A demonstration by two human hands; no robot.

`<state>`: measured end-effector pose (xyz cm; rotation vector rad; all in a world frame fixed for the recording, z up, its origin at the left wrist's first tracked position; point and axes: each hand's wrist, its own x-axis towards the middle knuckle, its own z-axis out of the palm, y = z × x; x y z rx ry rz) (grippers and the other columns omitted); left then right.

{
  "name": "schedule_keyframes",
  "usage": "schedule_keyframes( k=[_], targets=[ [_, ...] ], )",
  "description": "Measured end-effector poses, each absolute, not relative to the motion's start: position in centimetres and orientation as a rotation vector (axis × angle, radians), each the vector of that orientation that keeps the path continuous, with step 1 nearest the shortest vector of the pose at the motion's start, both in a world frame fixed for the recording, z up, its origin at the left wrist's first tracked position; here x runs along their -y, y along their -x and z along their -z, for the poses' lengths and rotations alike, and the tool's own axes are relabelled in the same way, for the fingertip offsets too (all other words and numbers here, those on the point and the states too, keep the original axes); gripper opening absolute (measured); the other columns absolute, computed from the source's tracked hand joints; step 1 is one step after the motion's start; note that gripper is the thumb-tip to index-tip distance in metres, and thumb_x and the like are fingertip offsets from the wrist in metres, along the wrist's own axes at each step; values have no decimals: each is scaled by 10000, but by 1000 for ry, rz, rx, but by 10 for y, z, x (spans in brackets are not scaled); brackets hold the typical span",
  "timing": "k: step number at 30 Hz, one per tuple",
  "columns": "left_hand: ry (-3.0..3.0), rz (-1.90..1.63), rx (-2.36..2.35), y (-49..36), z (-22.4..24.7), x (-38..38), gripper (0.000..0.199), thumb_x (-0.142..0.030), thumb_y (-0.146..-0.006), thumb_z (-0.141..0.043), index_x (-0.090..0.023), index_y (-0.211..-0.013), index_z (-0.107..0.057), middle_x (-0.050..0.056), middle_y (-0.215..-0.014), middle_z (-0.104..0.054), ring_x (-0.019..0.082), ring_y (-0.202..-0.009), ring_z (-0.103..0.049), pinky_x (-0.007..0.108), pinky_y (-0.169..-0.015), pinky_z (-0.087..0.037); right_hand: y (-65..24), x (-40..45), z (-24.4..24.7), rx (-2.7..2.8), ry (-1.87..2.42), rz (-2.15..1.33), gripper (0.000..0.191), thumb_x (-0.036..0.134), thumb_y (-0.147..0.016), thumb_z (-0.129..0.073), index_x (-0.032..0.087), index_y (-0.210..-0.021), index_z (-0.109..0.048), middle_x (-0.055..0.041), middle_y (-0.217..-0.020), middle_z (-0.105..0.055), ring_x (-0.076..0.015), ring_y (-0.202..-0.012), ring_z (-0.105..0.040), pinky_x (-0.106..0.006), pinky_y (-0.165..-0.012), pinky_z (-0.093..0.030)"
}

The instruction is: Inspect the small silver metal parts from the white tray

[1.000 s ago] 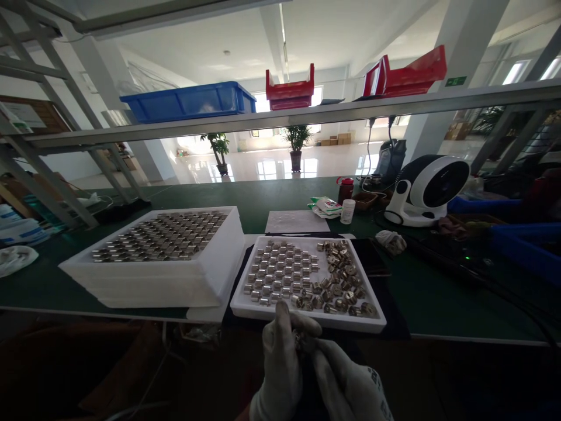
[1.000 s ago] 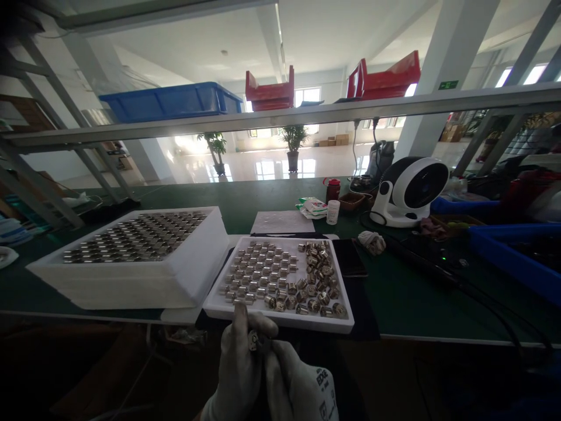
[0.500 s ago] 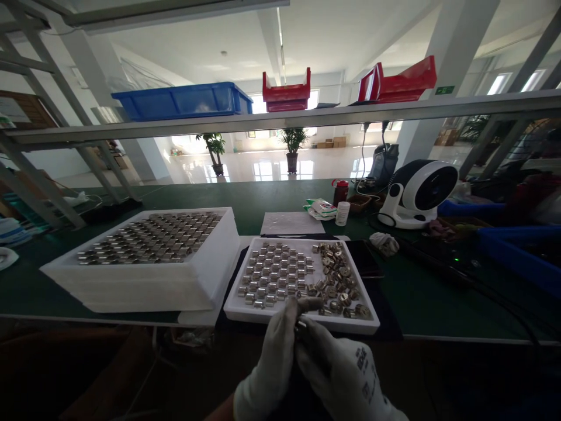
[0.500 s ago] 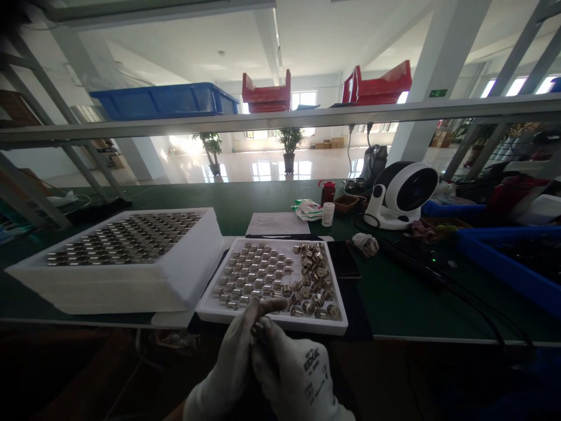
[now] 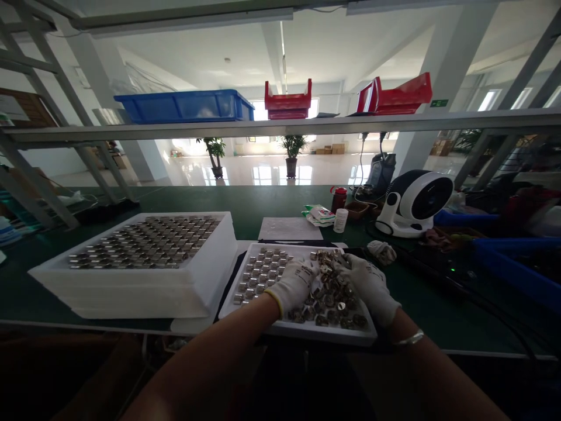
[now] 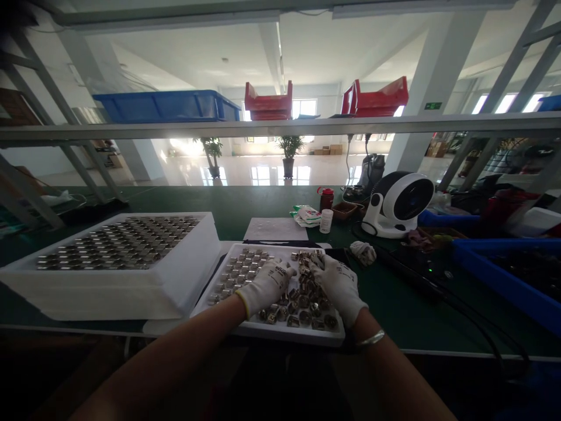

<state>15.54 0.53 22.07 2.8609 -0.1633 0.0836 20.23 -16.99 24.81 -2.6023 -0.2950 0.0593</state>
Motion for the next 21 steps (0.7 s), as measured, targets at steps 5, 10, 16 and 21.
schedule_keyframes(
  k=[5,10,16,21],
  targets=[
    [-2403,-77,191,-133,-239,-26,328,-150,-919,-610,-115,-1237,-685,142,-1205,-690,255,-1060,-665,427,-969,-541,-189,172,-242,323,2384,-76,472,472,-1038,-451,200,-1346,-684,-131,-1198,-765,-294,-1124,-702,-406,-952,-520],
    [-1869,-88,199,-73,-250,-25,453,-438,-1026,-477,-172,-1383,-566,82,-1139,-670,134,-843,-622,231,-713,-518,-114,173,-232,526,2117,-123,502,535,-1027,-403,207,-1246,-713,-82,-1131,-781,-229,-1045,-735,-291,-852,-566],
    [-1552,-327,-17,-16,-228,5,650,-730,-963,-490,-152,-1058,-771,41,-775,-613,144,-675,-567,268,-674,-508,-49,168,-219,725,1931,-89,377,469,-1056,-437,222,-1046,-721,-69,-1010,-767,-174,-963,-740,-233,-841,-554],
    [-1600,-567,-282,-4,-204,21,757,-788,-979,-334,-180,-890,-778,70,-763,-641,207,-784,-630,315,-753,-540,-28,167,-210,736,1928,-156,367,473,-1063,-438,232,-1026,-713,-28,-875,-764,-162,-878,-763,-194,-731,-535]
  ],
)
